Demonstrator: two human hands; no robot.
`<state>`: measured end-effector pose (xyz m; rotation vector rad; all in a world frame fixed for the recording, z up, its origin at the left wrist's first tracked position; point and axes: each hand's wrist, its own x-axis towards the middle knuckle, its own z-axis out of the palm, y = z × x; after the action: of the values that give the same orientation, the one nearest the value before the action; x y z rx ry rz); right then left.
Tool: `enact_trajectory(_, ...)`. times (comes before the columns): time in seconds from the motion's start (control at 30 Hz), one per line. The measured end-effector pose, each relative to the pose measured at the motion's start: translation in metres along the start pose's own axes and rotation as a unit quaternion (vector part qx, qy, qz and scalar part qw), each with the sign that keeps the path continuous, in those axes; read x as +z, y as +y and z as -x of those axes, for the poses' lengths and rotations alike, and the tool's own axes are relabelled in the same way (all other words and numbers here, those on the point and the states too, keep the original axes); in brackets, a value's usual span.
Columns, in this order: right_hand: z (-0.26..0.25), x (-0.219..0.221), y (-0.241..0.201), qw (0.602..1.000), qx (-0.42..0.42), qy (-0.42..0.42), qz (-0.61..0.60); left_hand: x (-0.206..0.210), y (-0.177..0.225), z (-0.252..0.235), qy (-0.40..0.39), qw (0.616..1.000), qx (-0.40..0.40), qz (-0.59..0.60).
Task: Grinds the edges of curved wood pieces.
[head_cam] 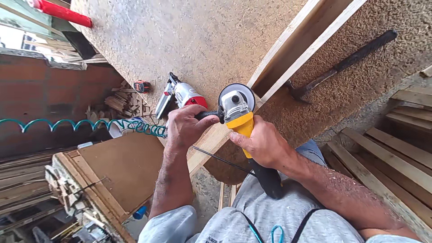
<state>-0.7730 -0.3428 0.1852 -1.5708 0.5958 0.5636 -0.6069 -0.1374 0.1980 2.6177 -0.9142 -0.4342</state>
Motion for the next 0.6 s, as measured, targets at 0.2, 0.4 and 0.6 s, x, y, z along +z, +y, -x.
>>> enact_trajectory(0.2,-0.006,-0.002,0.004,1.0,0.015,-0.006,-0.009,0.002,0.002,-0.008,-0.031,0.999,-0.021,-0.017)
enact_trajectory(0.4,0.0,0.003,-0.001,0.999,0.003,-0.034,-0.015,-0.015,0.006,0.006,-0.023,0.999,-0.027,-0.027)
enact_trajectory(0.6,0.016,0.001,0.009,1.0,-0.018,0.017,-0.013,-0.004,0.014,0.005,0.008,0.999,0.032,0.004)
